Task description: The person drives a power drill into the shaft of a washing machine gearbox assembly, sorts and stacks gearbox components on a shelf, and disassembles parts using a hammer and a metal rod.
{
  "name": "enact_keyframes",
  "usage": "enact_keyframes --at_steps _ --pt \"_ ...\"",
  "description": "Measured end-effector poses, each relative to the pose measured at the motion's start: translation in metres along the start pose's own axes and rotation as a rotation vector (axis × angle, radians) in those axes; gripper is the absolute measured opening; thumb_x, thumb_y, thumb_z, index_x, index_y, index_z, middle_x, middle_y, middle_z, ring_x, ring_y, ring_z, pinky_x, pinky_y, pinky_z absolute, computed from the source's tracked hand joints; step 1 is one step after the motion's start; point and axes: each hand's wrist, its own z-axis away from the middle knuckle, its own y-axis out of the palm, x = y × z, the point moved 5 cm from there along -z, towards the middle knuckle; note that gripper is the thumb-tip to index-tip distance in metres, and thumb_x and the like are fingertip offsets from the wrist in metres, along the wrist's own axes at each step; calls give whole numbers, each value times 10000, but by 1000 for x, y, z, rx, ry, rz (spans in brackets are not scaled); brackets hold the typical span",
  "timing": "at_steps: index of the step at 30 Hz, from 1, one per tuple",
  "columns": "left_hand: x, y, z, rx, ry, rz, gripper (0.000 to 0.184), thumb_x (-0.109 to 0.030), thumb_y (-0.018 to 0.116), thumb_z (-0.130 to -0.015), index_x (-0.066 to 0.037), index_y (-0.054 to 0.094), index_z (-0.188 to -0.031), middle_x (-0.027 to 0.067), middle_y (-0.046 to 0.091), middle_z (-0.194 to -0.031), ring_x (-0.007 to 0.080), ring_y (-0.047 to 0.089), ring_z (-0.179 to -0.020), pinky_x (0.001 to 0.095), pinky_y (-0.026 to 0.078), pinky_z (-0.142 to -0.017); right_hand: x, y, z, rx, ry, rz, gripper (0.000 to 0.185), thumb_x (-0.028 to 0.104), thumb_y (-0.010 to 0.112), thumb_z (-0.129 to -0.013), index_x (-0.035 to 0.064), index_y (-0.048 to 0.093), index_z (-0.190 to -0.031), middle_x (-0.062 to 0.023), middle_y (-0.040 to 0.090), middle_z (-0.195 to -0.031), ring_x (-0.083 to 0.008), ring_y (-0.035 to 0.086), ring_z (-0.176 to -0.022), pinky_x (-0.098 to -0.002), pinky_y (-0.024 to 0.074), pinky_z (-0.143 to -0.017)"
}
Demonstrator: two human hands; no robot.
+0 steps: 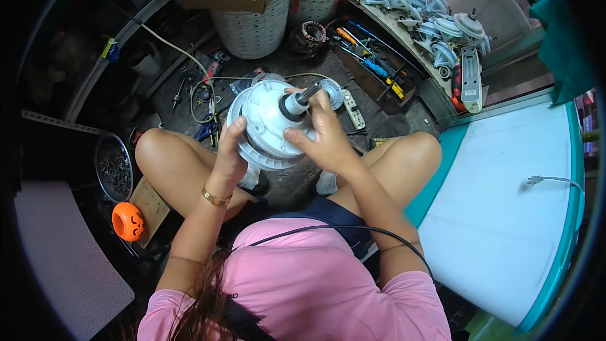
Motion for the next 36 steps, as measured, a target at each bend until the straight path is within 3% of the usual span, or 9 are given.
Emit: enact_keyframes --at_steps 5,6,9,13,18,22,26,29,36 --pt "10 0 2 93 -265 321 779 -486 624 -830 -21 351 -1392 158 481 -1340 260 468 -1249 398 369 -1064 24 -20 -14 161 -239 287 886 577 747 -643 28 484 -1286 -188 414 -1379 -332 324 -1340 -437 240 -1100" --pt "12 2 5 88 -258 319 796 -487 640 -818 -22 349 -1394 155 478 -1343 257 468 -1248 395 370 -1061 19 -14 -15 182 -142 -12 941 554 802 -572 35 475 -1285 -191 393 -1408 -332 322 -1349 -443 232 -1106" --pt "14 5 7 161 -234 290 876 -492 705 -767 -6 337 -1396 148 464 -1348 250 471 -1239 380 379 -1048 10 -12 -15 242 -18 -251 925 504 831 -560 44 472 -1279 -193 366 -1425 -330 335 -1340 -443 232 -1106" --pt "6 3 7 115 -232 182 889 -488 711 -764 17 331 -1391 151 467 -1334 250 472 -1233 373 384 -1042 15 -8 -11 170 -81 -69 829 453 799 -617 50 469 -1261 -191 451 -1356 -347 428 -1268 -414 309 -1069" --pt "5 -5 1 143 -211 247 816 -471 672 -803 -1 350 -1387 162 481 -1333 263 491 -1222 397 404 -1034 33 -1 -8 39 -99 252 856 537 718 -705 32 402 -1320 -197 481 -1282 -347 447 -1219 -410 313 -1025" --pt "18 -23 -9 161 -365 474 754 -504 603 -839 -17 392 -1374 204 505 -1320 322 509 -1211 463 400 -1043 17 -2 -23 350 27 31 934 606 649 -758 -26 337 -1371 -224 404 -1353 -329 370 -1296 -411 283 -1069" --pt "21 -17 -6 141 -377 536 894 -665 572 -788 -88 335 -1429 185 349 -1459 366 361 -1326 558 273 -1094 -9 -1 -32 373 164 -237 1045 636 681 -717 -51 294 -1402 -217 324 -1431 -308 275 -1372 -357 203 -1123" --pt "16 -17 -2 358 -307 624 910 -620 619 -788 -65 303 -1436 145 362 -1453 327 348 -1338 523 257 -1111 -13 -2 -37 342 213 -381 1044 632 704 -696 -36 310 -1394 -193 344 -1424 -291 295 -1360 -353 216 -1117" --pt "30 -22 7 233 -287 210 912 -359 793 -718 -46 297 -1416 107 459 -1359 243 428 -1280 403 356 -1055 -11 0 -41 295 218 -464 1009 619 726 -666 14 326 -1368 -136 472 -1303 -236 404 -1265 -334 264 -1076"
